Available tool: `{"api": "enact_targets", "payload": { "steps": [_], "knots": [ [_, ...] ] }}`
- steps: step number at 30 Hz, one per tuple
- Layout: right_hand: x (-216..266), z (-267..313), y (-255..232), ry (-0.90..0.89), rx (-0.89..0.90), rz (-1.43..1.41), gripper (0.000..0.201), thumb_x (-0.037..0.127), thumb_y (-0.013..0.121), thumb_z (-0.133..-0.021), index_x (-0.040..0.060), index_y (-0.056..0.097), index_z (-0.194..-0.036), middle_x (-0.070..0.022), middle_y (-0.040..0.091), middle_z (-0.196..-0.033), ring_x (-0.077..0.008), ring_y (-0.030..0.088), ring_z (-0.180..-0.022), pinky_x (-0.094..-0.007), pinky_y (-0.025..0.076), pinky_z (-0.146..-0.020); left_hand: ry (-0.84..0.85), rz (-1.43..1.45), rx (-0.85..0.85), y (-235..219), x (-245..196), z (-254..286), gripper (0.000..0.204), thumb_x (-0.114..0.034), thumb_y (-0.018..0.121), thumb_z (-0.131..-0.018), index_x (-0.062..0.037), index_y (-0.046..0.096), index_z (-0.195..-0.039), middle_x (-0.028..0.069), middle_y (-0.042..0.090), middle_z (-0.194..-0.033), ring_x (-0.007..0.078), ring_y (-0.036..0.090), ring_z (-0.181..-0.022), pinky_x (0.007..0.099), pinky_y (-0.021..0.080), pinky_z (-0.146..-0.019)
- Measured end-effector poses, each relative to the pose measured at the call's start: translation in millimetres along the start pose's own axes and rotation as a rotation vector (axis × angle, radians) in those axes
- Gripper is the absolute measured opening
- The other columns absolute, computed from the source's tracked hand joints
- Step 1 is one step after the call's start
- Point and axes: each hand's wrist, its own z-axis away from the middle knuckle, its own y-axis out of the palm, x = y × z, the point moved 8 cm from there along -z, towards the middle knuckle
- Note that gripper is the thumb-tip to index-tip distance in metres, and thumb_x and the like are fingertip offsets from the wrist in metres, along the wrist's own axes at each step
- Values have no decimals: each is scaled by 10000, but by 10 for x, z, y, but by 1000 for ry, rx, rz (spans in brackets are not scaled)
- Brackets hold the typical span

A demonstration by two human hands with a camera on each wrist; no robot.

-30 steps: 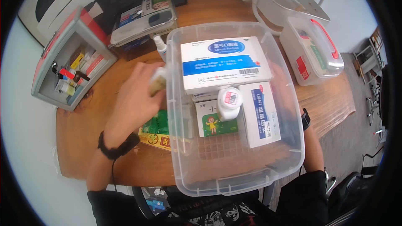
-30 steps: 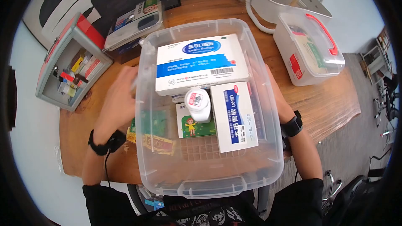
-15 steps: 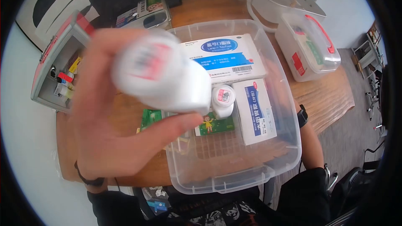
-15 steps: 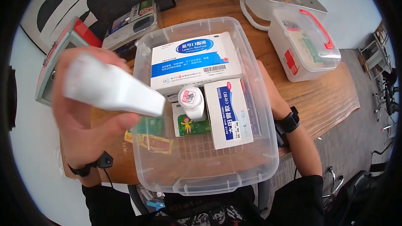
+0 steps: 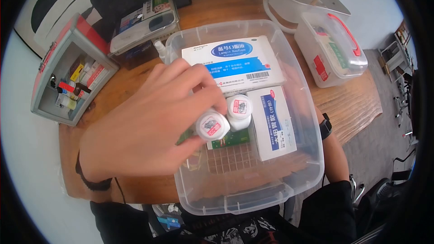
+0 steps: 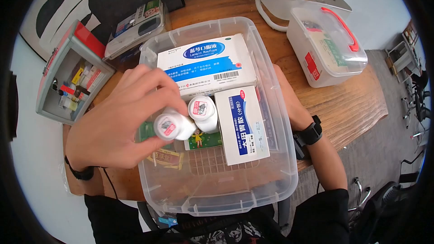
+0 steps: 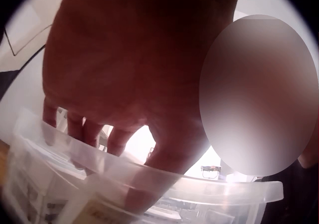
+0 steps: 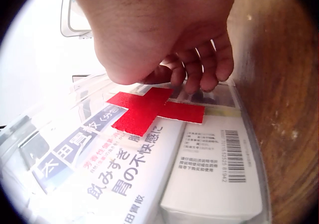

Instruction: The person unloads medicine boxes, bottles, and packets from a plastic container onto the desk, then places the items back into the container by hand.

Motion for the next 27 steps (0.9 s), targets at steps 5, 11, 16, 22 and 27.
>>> {"api": "enact_targets", "payload": {
  "steps": [5,11,16,22,27],
  "knots": [
    [25,6,21,4,-73,-3,539,428,515,-1166,-50,684,-1345,-125,818,-1061,-130,779,-910,-291,631,-787,12,-259,24,29,-122,-101,355,-34,837,-836,-51,691,-1159,123,562,-1222,329,523,-1176,443,419,-976],
    [-28,16,-40,-16,29,66,529,418,520,-1168,-42,681,-1375,-130,815,-1105,-140,778,-923,-320,632,-822,-97,-295,-120,-219,-210,64,332,1,791,-857,-45,695,-1171,126,588,-1247,318,578,-1176,427,443,-1006],
    [16,37,-58,-32,-29,96,542,416,534,-1164,-50,662,-1410,-144,801,-1166,-145,768,-1004,-308,623,-864,-235,47,-678,-503,373,435,173,25,610,-1012,-19,694,-1157,94,701,-1081,198,677,-1017,325,506,-934],
    [24,69,7,-53,22,51,544,414,539,-1163,-49,654,-1425,-146,795,-1185,-147,766,-1022,-307,623,-876,-419,-146,-687,168,1344,411,413,-86,719,-994,-28,590,-1382,179,629,-1322,377,658,-1243,487,553,-1023],
    [-1,72,38,-47,33,42,547,412,542,-1161,-48,646,-1438,-148,791,-1202,-149,764,-1036,-307,623,-885,-462,30,-814,186,1960,259,556,-179,779,-997,-15,536,-1469,203,648,-1332,361,681,-1229,452,586,-986]
  ]
}}
